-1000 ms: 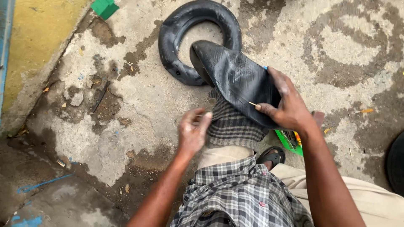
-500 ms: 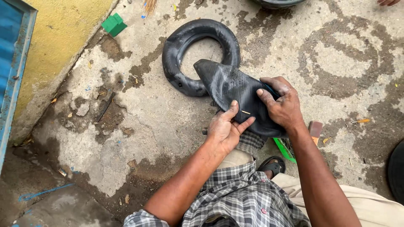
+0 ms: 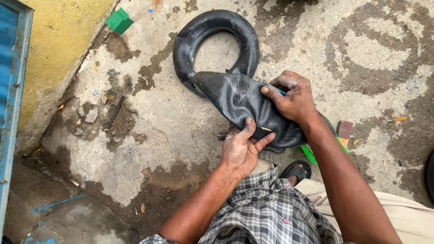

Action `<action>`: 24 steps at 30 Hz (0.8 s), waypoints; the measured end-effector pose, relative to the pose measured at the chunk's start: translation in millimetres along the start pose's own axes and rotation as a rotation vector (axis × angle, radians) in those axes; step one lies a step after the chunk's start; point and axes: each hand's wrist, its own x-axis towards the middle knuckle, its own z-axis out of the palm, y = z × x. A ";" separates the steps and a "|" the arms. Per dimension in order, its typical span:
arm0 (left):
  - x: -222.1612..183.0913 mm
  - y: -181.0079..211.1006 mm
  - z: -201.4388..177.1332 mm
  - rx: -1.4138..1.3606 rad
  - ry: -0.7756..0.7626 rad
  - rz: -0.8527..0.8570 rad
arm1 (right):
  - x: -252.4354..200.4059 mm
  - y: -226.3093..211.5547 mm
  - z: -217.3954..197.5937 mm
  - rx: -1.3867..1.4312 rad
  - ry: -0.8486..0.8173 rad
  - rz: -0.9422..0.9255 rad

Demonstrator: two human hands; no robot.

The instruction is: Applying adhesive and sanding an inner tube for repair.

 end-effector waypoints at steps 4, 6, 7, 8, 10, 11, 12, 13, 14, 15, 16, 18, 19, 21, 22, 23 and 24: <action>0.1 8.7 25.8 0.041 0.012 -0.018 | 13.8 5.9 0.9 -0.049 -0.050 -0.045; 7.4 3.2 25.5 -0.021 0.026 -0.047 | 0.4 -29.4 -18.9 -0.173 0.091 -0.175; 11.2 0.8 24.1 -0.089 0.043 -0.073 | -5.8 -47.4 -27.1 -0.294 0.222 -0.307; 11.7 1.2 26.0 -0.106 0.049 -0.055 | -20.0 -47.8 -31.7 -0.287 0.204 -0.324; 8.9 1.0 24.5 -0.108 0.040 -0.101 | -54.8 -47.2 -39.0 -0.121 0.020 -0.091; 8.4 -1.0 17.9 -0.117 0.056 -0.096 | -60.3 -52.3 -31.6 -0.112 0.004 -0.088; 10.6 -3.9 14.6 -0.097 -0.020 -0.077 | -67.8 -57.3 -27.7 -0.134 0.026 -0.120; 12.6 -8.0 12.6 -0.078 -0.095 -0.058 | -75.2 -62.1 -25.5 -0.157 0.048 -0.152; 12.1 -8.1 15.7 -0.076 -0.101 -0.071 | -76.2 -61.8 -25.0 -0.166 0.055 -0.143; 11.0 -7.8 18.7 -0.073 -0.074 -0.070 | -77.5 -62.2 -24.3 -0.244 0.088 -0.186; 8.9 -4.6 19.8 -0.069 -0.043 -0.058 | -77.1 -63.2 -20.4 -0.313 0.116 -0.237; 8.7 -4.4 19.9 -0.070 -0.031 -0.056 | -76.5 -57.8 -19.8 -0.298 0.114 -0.259; 8.7 -3.3 19.8 -0.073 -0.019 -0.054 | -75.2 -55.3 -18.7 -0.283 0.108 -0.281; 6.7 -5.2 22.1 -0.063 -0.003 -0.039 | -80.3 -39.9 -26.5 -0.265 0.109 -0.300; 6.0 -4.7 22.9 -0.057 0.011 -0.020 | -80.8 -32.4 -29.4 -0.249 0.106 -0.323; 6.6 -2.6 21.6 -0.061 0.014 -0.012 | -82.8 -21.1 -39.1 -0.244 0.101 -0.330; 8.5 -0.8 21.4 -0.086 0.034 -0.002 | -81.7 -8.7 -49.9 -0.185 0.137 -0.178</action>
